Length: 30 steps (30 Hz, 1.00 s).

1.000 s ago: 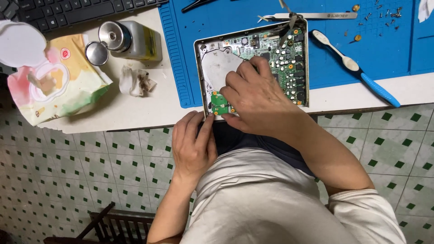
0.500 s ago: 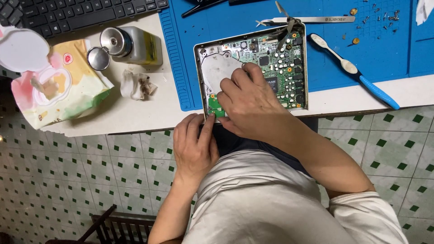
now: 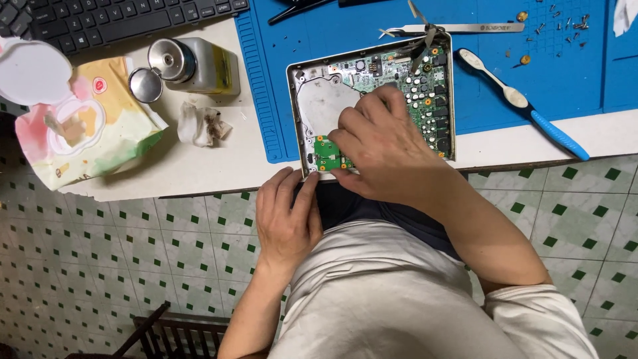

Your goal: Cleaning a small printed circuit board using a toothbrush and a precision tool.

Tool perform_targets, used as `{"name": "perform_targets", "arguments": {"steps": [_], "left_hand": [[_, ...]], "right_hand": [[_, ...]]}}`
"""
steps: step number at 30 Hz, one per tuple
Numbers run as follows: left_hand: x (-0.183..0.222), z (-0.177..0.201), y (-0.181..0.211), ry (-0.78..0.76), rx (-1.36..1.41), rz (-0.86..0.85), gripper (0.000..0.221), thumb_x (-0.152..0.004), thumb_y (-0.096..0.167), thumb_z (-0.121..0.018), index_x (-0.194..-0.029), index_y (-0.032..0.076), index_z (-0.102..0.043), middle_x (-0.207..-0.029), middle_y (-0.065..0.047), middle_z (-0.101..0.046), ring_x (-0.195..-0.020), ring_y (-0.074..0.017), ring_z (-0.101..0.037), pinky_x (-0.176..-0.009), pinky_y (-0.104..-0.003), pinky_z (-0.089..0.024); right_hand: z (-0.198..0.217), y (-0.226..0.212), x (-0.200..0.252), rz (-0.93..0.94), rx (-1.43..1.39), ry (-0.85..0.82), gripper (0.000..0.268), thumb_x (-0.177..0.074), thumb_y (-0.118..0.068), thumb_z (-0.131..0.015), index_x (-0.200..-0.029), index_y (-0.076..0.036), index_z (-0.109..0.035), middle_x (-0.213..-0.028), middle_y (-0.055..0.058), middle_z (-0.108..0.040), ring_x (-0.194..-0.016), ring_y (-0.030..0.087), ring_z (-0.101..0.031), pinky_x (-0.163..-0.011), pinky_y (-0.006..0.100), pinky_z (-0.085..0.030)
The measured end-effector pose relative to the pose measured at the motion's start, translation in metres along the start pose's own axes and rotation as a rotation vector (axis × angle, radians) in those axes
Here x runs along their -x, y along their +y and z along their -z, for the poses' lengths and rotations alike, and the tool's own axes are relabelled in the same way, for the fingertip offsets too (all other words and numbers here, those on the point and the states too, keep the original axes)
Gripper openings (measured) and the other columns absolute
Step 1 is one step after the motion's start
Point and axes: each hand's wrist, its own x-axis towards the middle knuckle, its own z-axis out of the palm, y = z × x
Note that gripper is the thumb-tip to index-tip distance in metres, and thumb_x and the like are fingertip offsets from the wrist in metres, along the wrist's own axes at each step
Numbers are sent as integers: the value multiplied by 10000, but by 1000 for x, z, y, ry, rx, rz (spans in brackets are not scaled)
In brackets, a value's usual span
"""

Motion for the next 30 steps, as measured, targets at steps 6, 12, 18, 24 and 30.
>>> {"name": "perform_targets", "arguments": {"steps": [6,12,18,24,30], "left_hand": [[-10,3,8,72,7,62,224,-982,31,-553,-1154,26,-698,-1018,-144,-635,-897,-317,-628,-776,-427,-483],[-35,-2,5,-52,-251,125,329,-845,113,-661,-1163,101,-748,-834,-75,-549,-642,-286,-538,-502,-415,-425],[-41,-8,9,-113,-368,194,253,-841,184,-703,-1081,129,-759,-772,-56,-594,-619,-280,-597,-434,-412,-423],[-44,-10,11,-123,-354,262,89,-852,147,-689,-939,132,-678,-773,-68,-601,-630,-300,-612,-438,-441,-435],[-50,18,11,-124,17,355,60,-936,91,-655,-990,117,-648,-994,-47,-646,-771,-238,-652,-546,-395,-489]], "right_hand": [[15,4,2,-20,-83,45,463,-863,-352,-869,-1122,-3,-708,-1021,128,-628,-970,363,-562,-980,527,-378],[18,4,6,-58,-89,77,472,-892,-388,-860,-1142,-17,-708,-1059,111,-653,-1016,348,-553,-974,546,-361],[21,7,13,-69,-38,86,467,-887,-406,-846,-1145,-37,-723,-1059,91,-664,-1021,350,-574,-962,543,-372],[23,6,16,-81,-70,105,441,-916,-381,-821,-1159,-30,-710,-1038,93,-650,-998,340,-559,-984,542,-370],[18,5,17,-87,-50,90,462,-885,-412,-828,-1145,-44,-723,-1062,87,-664,-1015,345,-571,-972,541,-376]]}}
